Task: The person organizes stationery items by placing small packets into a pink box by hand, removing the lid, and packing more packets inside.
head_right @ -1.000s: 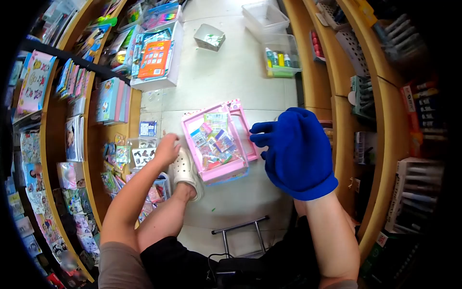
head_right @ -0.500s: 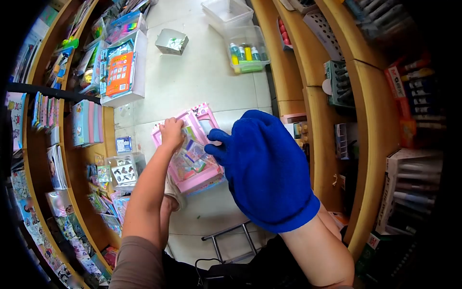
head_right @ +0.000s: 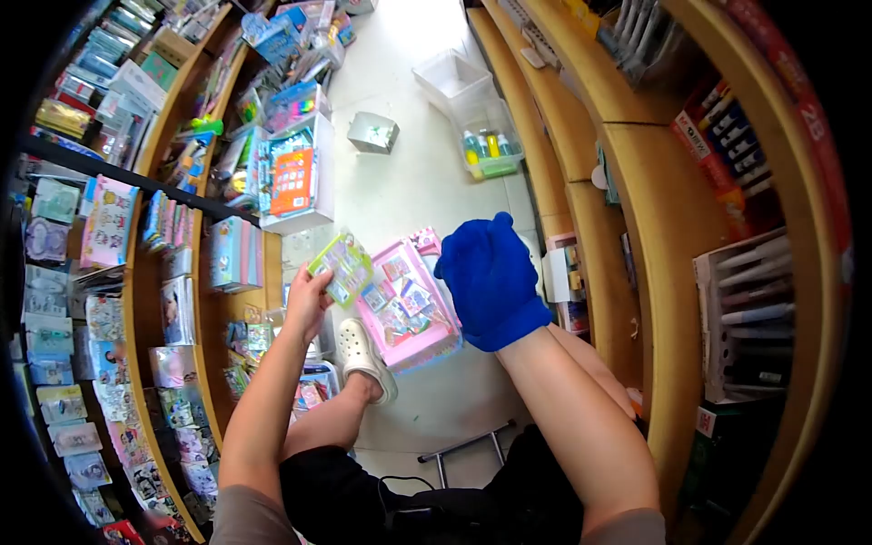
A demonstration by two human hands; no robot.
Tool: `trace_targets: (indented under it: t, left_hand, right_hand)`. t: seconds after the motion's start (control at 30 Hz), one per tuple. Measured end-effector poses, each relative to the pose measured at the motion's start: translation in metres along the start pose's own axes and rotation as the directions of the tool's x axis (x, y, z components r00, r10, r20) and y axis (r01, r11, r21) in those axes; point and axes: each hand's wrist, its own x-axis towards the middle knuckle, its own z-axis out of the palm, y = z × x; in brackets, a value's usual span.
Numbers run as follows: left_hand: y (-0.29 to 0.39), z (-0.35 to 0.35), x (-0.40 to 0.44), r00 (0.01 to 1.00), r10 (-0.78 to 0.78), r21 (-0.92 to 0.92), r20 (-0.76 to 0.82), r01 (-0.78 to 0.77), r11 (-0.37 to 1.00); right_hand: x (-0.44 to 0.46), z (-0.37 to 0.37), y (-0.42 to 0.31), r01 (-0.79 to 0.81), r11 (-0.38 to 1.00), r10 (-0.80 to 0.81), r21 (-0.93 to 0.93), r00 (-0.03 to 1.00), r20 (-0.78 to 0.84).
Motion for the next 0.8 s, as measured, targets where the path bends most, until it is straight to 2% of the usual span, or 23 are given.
trace_targets:
  t: [0.07, 0.13, 0.23, 0.27, 0.3, 0.33, 0.37, 0.4, 0.47, 0.5, 0.53, 0.57, 0.6, 0.67, 0.7, 0.77, 0.8]
  left_hand:
    - [0.021, 0.001, -0.034, 0.999, -0.002, -0.198, 0.054, 0.013, 0.98]
    - [0.033, 0.002, -0.062, 0.998, -0.001, -0.311, 0.068, 0.022, 0.95]
    - [0.053, 0.015, -0.1, 0.996, 0.046, -0.433, 0.079, -0.007, 0.902]
    - [0.056, 0.018, -0.109, 0.994, 0.067, -0.466, 0.083, -0.021, 0.884]
    - [0.056, 0.023, -0.115, 0.992, 0.088, -0.5, 0.09, -0.031, 0.866]
    - [0.055, 0.027, -0.12, 0.988, 0.123, -0.513, 0.096, -0.057, 0.857]
    - [0.049, 0.032, -0.123, 0.983, 0.147, -0.531, 0.108, -0.068, 0.844]
    - [0.041, 0.037, -0.122, 0.978, 0.171, -0.551, 0.121, -0.077, 0.831]
    - [0.025, 0.056, -0.123, 0.976, 0.194, -0.575, 0.096, -0.105, 0.812]
    - [0.021, 0.069, -0.124, 0.965, 0.215, -0.59, 0.15, -0.088, 0.803]
    - [0.019, 0.085, -0.127, 0.964, 0.171, -0.636, 0.205, -0.002, 0.772]
    - [0.02, 0.097, -0.132, 0.957, 0.126, -0.673, 0.26, 0.087, 0.734]
    - [0.028, 0.105, -0.138, 0.945, 0.116, -0.633, 0.305, 0.11, 0.766]
    - [0.022, 0.111, -0.138, 0.939, 0.029, -0.626, 0.343, 0.205, 0.752]
    - [0.019, 0.114, -0.137, 0.933, -0.012, -0.621, 0.361, 0.25, 0.743]
    - [0.009, 0.12, -0.135, 0.957, 0.046, -0.545, 0.286, 0.123, 0.829]
    - [0.01, 0.119, -0.136, 0.947, 0.065, -0.513, 0.314, 0.112, 0.851]
  right_hand:
    - [0.006, -0.013, 0.008, 0.137, 0.947, -0.104, -0.289, 0.986, 0.128]
    - [0.019, -0.032, 0.025, 0.123, 0.959, -0.094, -0.253, 0.988, 0.124]
    - [0.036, -0.054, 0.053, 0.191, 0.945, -0.154, -0.266, 0.976, 0.155]
    - [0.036, -0.049, 0.054, 0.31, 0.879, -0.252, -0.363, 0.947, 0.201]
    - [0.035, -0.043, 0.056, 0.354, 0.684, -0.332, -0.638, 0.93, 0.16]
    - [0.034, -0.038, 0.059, 0.304, 0.426, -0.41, -0.852, 0.905, 0.118]
    - [0.029, -0.012, 0.065, 0.014, -0.025, -0.528, -1.0, 0.849, 0.025]
    - [0.022, 0.016, 0.07, -0.352, -0.413, -0.66, -0.84, 0.751, 0.009]
    - [-0.02, 0.05, 0.05, -0.301, -0.765, -0.42, -0.57, 0.903, 0.086]
    - [-0.034, 0.053, 0.045, -0.069, -0.744, -0.251, -0.665, 0.951, 0.182]
    - [-0.048, 0.055, 0.039, 0.158, -0.661, -0.072, -0.734, 0.96, 0.272]
    - [-0.048, 0.048, 0.046, 0.216, -0.593, -0.145, -0.776, 0.919, 0.366]
    - [-0.047, 0.041, 0.055, 0.282, -0.523, -0.222, -0.804, 0.866, 0.448]
    - [-0.044, 0.035, 0.065, 0.439, -0.393, -0.381, -0.808, 0.722, 0.577]
    - [-0.034, 0.031, 0.064, 0.409, -0.337, -0.39, -0.848, 0.759, 0.521]
    - [-0.018, 0.031, 0.051, 0.337, -0.223, -0.401, -0.915, 0.824, 0.401]
    - [-0.007, 0.023, 0.05, 0.131, -0.35, -0.387, -0.927, 0.881, 0.271]
